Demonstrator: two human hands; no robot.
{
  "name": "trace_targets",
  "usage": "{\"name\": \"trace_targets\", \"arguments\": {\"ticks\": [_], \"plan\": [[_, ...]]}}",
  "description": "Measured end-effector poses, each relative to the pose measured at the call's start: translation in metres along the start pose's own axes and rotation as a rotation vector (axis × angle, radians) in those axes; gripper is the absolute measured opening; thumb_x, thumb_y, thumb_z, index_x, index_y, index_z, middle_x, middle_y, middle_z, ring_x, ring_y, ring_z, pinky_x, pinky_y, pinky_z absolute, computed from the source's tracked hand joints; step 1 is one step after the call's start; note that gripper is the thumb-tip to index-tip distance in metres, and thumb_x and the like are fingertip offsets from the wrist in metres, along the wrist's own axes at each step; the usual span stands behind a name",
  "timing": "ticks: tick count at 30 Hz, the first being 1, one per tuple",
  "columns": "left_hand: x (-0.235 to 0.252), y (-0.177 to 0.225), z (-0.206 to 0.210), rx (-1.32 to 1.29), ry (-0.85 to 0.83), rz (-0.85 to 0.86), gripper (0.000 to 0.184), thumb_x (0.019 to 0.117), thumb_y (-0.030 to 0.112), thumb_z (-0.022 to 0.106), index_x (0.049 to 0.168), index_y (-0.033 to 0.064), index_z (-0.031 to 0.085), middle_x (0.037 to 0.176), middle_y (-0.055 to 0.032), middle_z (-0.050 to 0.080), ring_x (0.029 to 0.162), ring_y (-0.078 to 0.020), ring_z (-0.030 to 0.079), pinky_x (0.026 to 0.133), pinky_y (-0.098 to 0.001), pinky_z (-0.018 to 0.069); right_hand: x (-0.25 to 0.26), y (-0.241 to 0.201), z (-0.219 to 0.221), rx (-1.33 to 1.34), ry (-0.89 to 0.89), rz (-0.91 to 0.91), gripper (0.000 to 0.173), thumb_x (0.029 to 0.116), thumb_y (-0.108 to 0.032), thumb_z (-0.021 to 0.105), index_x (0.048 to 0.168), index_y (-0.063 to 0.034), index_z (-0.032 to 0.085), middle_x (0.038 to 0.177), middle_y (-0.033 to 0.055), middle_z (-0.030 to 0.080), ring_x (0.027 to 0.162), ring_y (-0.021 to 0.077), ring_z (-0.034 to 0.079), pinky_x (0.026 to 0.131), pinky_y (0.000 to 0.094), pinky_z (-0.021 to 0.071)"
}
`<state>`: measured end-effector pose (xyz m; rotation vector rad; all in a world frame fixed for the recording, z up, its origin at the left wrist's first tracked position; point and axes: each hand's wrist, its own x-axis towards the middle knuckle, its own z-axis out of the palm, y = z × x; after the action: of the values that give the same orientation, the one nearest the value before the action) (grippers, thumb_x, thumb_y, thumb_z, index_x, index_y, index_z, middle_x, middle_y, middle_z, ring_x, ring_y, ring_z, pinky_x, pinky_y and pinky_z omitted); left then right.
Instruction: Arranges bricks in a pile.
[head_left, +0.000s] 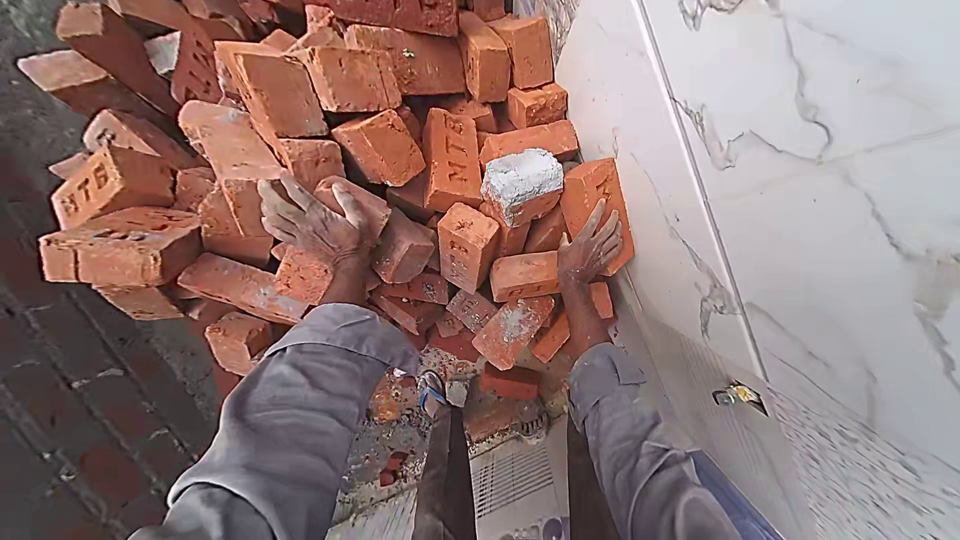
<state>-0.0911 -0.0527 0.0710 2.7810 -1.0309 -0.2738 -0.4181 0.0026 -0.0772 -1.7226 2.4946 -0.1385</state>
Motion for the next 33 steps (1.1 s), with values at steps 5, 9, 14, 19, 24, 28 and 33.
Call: {"name": "trace_targets", "arguments": {"ticks": [5, 9, 14, 19, 24, 28, 33], "plan": [[0.016, -0.014, 0.015, -0.010, -0.016, 0.021, 0.078, 0.0986, 0.049, 0.038, 0.160, 0.0019, 0.030, 0.167, -0.0271, 0.017, 0.155, -0.0451, 0.016, 0.124, -0.0539, 0.0094, 0.019, 0.018, 0.039, -0.125, 0.146, 0.062, 0.093, 0.0844, -0.042, 0.070, 0.163, -0.0239, 0.024, 0.167, 0.0136, 0.029, 0.151, 0.0355, 0.034, 0.116, 0.0599, 0.0326], [0.044, -0.071, 0.090, 0.061, 0.150, 0.115, 0.082, 0.0934, 0.064, 0.042, 0.160, 0.0167, 0.036, 0.167, -0.0194, 0.023, 0.153, -0.0398, 0.025, 0.121, -0.0587, 0.0195, 0.028, 0.035, 0.062, -0.131, 0.161, 0.127, 0.097, 0.0780, -0.049, 0.071, 0.162, -0.0296, 0.028, 0.168, 0.0040, 0.030, 0.153, 0.0255, 0.032, 0.120, 0.0554, 0.0294], [0.053, -0.084, 0.115, 0.062, 0.301, 0.157, 0.083, 0.0925, 0.071, 0.028, 0.159, 0.0229, 0.038, 0.166, -0.0187, 0.027, 0.152, -0.0395, 0.027, 0.120, -0.0592, 0.0205, 0.036, 0.046, 0.038, -0.113, 0.125, 0.027, 0.106, 0.0676, -0.049, 0.080, 0.159, -0.0244, 0.034, 0.162, 0.0039, 0.041, 0.146, 0.0233, 0.044, 0.114, 0.0501, 0.0411], [0.052, -0.076, 0.105, 0.048, 0.310, 0.170, 0.080, 0.0942, 0.068, 0.030, 0.157, 0.0198, 0.042, 0.165, -0.0209, 0.029, 0.150, -0.0415, 0.029, 0.120, -0.0572, 0.0209, 0.048, 0.045, 0.006, -0.137, 0.032, -0.021, 0.111, 0.0605, -0.049, 0.085, 0.158, -0.0239, 0.036, 0.151, 0.0070, 0.054, 0.128, 0.0280, 0.061, 0.090, 0.0567, 0.0551], [0.054, -0.076, 0.105, 0.084, 0.309, 0.155, 0.081, 0.0946, 0.069, 0.026, 0.158, 0.0209, 0.040, 0.166, -0.0193, 0.026, 0.150, -0.0397, 0.029, 0.119, -0.0574, 0.0221, 0.059, 0.050, -0.043, -0.102, -0.154, -0.038, 0.106, 0.0620, -0.046, 0.087, 0.153, -0.0218, 0.038, 0.120, 0.0160, 0.068, 0.087, 0.0393, 0.070, 0.058, 0.0625, 0.0515], [0.056, -0.078, 0.102, 0.080, 0.285, 0.157, 0.082, 0.0939, 0.071, 0.027, 0.158, 0.0213, 0.040, 0.167, -0.0206, 0.025, 0.151, -0.0398, 0.027, 0.122, -0.0545, 0.0190, 0.068, 0.075, -0.079, 0.139, -0.357, 0.057, 0.110, 0.0569, -0.048, 0.094, 0.151, -0.0238, 0.040, 0.112, 0.0191, 0.070, 0.092, 0.0408, 0.070, 0.069, 0.0668, 0.0531], [0.051, -0.078, 0.101, 0.070, 0.266, 0.157, 0.081, 0.0937, 0.071, 0.028, 0.158, 0.0221, 0.040, 0.167, -0.0196, 0.024, 0.152, -0.0407, 0.026, 0.118, -0.0601, 0.0223, 0.031, 0.108, -0.099, 0.894, -0.555, 0.279, 0.093, 0.0616, -0.025, 0.096, 0.143, -0.0128, 0.052, 0.121, 0.0118, 0.070, 0.104, 0.0246, 0.073, 0.085, 0.0461, 0.0656]]}}
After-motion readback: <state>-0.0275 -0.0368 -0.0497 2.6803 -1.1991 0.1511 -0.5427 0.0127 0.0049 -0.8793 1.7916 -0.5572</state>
